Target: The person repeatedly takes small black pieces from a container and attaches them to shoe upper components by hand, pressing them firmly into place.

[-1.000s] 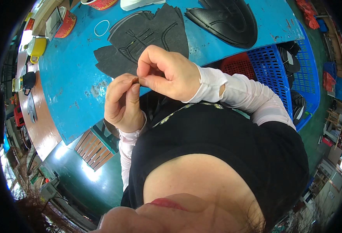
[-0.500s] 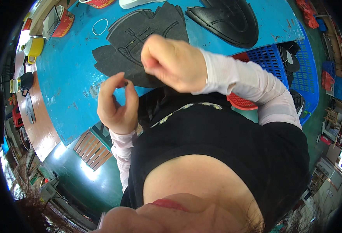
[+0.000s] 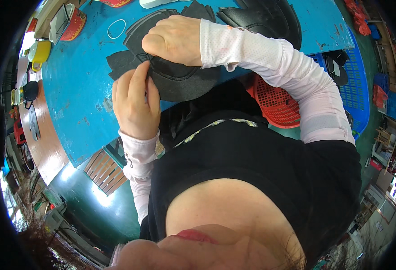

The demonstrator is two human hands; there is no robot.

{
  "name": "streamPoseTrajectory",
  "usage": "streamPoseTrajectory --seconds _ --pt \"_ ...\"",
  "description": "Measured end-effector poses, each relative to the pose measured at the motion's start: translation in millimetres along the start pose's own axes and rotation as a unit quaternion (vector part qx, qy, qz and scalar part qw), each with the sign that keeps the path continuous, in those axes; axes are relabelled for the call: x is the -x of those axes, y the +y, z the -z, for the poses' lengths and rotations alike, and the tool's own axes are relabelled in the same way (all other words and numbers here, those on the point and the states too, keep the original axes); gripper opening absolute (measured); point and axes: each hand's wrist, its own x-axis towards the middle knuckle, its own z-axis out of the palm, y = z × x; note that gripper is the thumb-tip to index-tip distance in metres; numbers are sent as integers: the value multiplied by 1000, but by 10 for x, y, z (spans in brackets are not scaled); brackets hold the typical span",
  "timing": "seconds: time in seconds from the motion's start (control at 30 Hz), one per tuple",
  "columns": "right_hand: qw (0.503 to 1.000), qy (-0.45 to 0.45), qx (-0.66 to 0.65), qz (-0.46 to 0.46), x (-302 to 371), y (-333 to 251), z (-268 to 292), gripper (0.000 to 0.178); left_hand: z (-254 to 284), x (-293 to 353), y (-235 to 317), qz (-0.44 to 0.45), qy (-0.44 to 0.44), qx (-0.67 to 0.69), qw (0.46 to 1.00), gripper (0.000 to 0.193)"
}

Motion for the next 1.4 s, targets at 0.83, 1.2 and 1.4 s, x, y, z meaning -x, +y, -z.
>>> streamPoseTrajectory --seconds 0.83,1.2,1.4 --pt "988 113 32 -96 156 -41 -82 20 -57 -133 -76 18 -39 -33 999 26" --pt "987 64 118 -88 131 -76 -52 16 -59 -191 -13 1 -77 -97 992 26" --pt "977 171 40 -121 348 28 29 25 -134 -98 -77 0 -4 -56 998 27"
